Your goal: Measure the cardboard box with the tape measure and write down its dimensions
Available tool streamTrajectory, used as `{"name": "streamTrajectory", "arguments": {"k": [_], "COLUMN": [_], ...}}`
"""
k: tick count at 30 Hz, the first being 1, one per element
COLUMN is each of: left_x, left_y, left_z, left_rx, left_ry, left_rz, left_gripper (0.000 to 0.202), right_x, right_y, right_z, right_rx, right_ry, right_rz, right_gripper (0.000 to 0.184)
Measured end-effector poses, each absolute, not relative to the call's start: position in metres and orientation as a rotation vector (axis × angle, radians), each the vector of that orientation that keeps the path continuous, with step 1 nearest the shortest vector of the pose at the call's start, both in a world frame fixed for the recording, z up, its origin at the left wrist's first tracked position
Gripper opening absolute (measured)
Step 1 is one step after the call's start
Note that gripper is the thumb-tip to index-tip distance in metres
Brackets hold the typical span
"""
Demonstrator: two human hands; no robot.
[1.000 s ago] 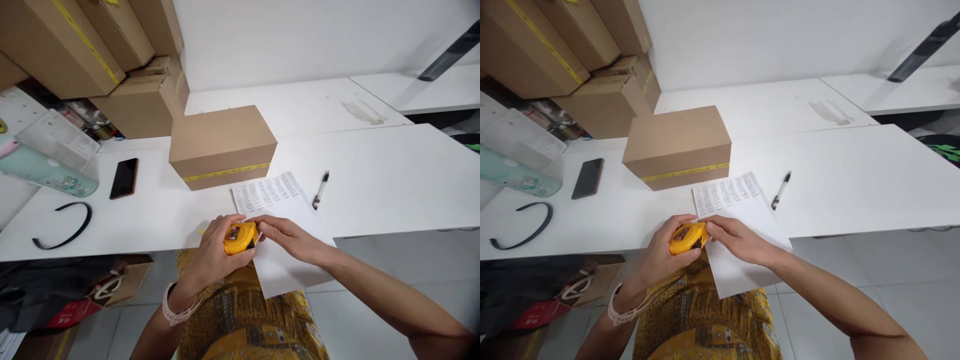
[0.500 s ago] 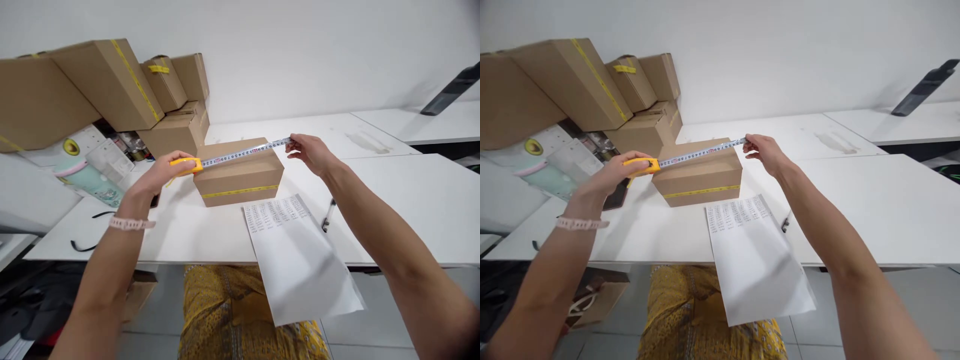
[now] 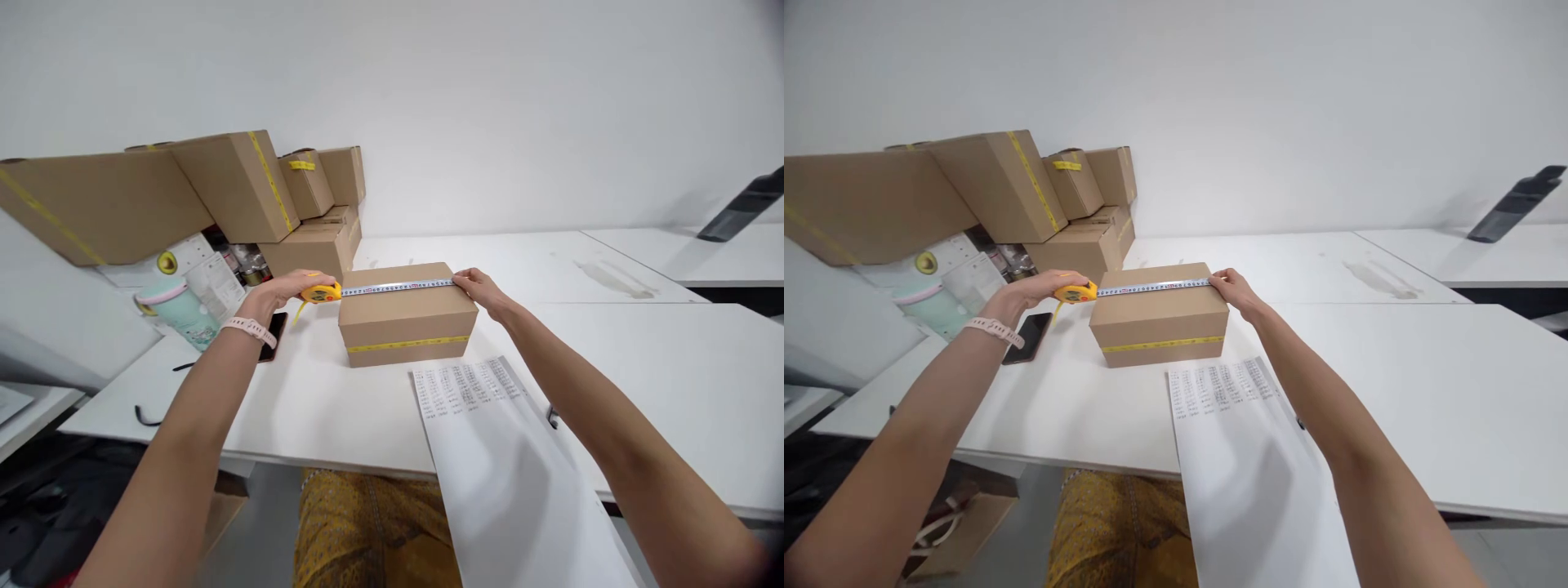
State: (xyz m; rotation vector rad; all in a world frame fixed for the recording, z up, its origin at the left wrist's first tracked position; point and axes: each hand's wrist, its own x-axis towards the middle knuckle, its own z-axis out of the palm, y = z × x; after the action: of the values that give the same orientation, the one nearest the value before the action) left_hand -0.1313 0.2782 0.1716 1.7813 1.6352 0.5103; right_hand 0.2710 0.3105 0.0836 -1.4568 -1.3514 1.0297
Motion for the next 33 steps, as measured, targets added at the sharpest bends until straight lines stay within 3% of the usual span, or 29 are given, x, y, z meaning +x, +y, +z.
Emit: {"name": "streamTrajectory", "arguments": {"k": [23, 33], "left_x": [-0.147, -0.135], "left_y": [0.280, 0.265], "left_z": [0.173, 0.188], "left_rx": [1.624, 1.673], "left_ry": [1.560, 1.632], "left_rz": [0.443, 0.454], "left_gripper": [0.050, 0.044], "right_x": [0.260, 0.261], "right_y": [0.308, 0.306], "right_z": [0.079, 0.090], "right_rx": [-1.511, -1.613], "right_ry": [-1.130, -1.222], "right_rz": [1.069, 0.906], "right_gripper": [0.026, 0.021]}}
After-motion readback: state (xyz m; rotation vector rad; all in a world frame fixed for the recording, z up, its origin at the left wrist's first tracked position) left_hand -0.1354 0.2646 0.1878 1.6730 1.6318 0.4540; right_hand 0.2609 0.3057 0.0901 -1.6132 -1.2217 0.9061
